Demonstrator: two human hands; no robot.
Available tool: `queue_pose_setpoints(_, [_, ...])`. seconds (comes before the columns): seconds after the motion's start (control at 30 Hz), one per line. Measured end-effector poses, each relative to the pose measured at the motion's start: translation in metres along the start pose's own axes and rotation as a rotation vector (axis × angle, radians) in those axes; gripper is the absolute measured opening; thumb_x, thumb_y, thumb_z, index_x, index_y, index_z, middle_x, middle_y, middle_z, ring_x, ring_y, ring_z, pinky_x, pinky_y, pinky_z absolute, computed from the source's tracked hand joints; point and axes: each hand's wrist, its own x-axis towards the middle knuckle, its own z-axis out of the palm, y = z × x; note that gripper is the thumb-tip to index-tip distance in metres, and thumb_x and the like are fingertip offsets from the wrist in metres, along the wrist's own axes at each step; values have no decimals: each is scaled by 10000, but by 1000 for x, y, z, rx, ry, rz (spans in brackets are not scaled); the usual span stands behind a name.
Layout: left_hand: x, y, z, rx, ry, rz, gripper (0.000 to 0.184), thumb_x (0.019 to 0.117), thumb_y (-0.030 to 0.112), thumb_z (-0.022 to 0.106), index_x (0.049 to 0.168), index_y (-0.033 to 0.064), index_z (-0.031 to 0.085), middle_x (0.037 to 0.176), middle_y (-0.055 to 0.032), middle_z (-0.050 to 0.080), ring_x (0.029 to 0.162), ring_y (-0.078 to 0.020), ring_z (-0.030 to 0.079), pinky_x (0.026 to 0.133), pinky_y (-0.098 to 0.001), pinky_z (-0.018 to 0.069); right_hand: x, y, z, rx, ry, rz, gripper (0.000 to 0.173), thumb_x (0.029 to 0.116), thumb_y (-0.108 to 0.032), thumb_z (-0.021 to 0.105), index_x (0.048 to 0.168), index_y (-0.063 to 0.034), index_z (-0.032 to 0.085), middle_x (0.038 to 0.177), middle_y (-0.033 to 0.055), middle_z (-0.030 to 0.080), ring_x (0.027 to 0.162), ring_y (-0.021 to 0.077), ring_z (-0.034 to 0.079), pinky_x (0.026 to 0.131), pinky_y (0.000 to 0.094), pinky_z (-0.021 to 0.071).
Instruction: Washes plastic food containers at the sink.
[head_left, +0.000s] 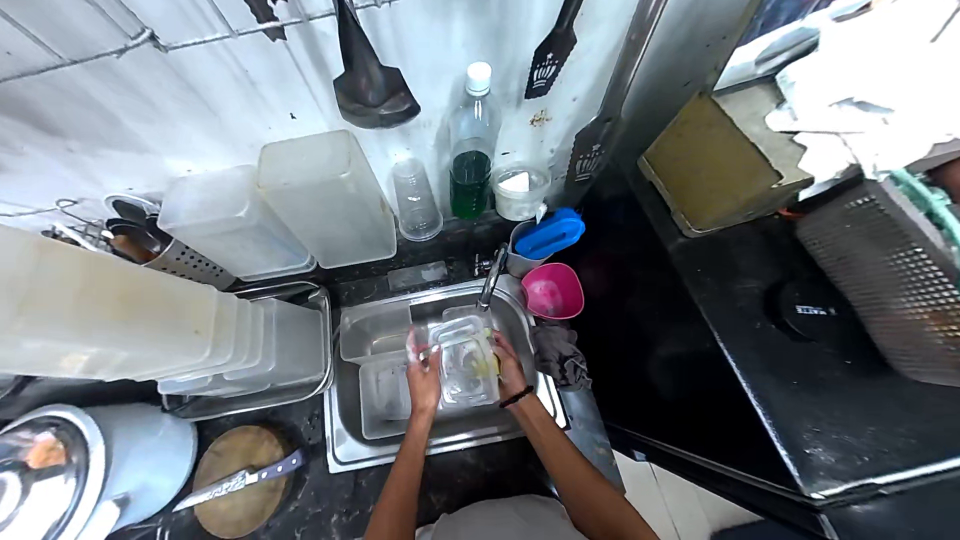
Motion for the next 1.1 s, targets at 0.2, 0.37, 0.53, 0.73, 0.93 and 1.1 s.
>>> queue_pose_setpoints(0.2, [-32, 35, 24, -415, -216, -318, 557, 1094, 430, 257, 1413, 37, 487, 1282, -107, 634, 1133, -128, 622, 964, -335, 532, -46, 21, 28, -427, -115, -314, 425, 985, -88, 514, 1366, 94, 560, 1374, 231, 587, 1272, 230, 579, 1093, 349, 483])
queue_pose_setpoints(0.37, [-41, 29, 15, -770, -174, -413, 561, 1101, 462, 150, 1354, 104, 500, 1102, -67, 692, 983, -139, 678, 837, -354, 589, -41, 15, 34, -632, -276, -483, 308, 898, -87, 596, 1151, 15, 739, 1217, 191, 682, 1206, 285, 603, 1088, 417, 465])
queue_pose_setpoints(0.53, [-53, 4, 4, -909, -200, -354, 437, 1007, 395, 285, 1227, 99, 520, 966, -58, 731, 870, -156, 724, 727, -365, 626, 10, 22, 22, -737, -169, -438, 312, 876, -91, 644, 1160, -37, 763, 1269, 177, 682, 1259, 316, 578, 1120, 436, 438])
queue_pose_setpoints(0.73, [-41, 14, -24, -787, -197, -477, 420, 1072, 277, 204, 1144, 61, 557, 860, -92, 728, 764, -187, 724, 668, -356, 619, -4, 35, -3, -979, -93, -348, 442, 1026, -185, 460, 1418, -34, 596, 1463, 181, 571, 1422, 343, 461, 1218, 471, 327])
queue_pose_setpoints(0.93, [-12, 31, 7, -656, 15, -429, 365, 1118, 237, 317, 1316, -2, 509, 1037, -138, 684, 918, -195, 685, 820, -386, 587, -64, 8, 49, -1134, -269, -339, 454, 1036, -137, 456, 1470, -46, 552, 1458, 163, 590, 1426, 372, 468, 1207, 519, 353])
queue_pose_setpoints(1.1, [12, 23, -1, -995, 85, -354, 406, 1104, 274, 250, 1393, 38, 410, 1150, -185, 668, 1007, -303, 690, 861, -496, 586, -79, 38, 17, -951, -250, -722, 355, 928, -135, 598, 1246, -124, 756, 1356, 131, 674, 1353, 424, 532, 1126, 603, 417])
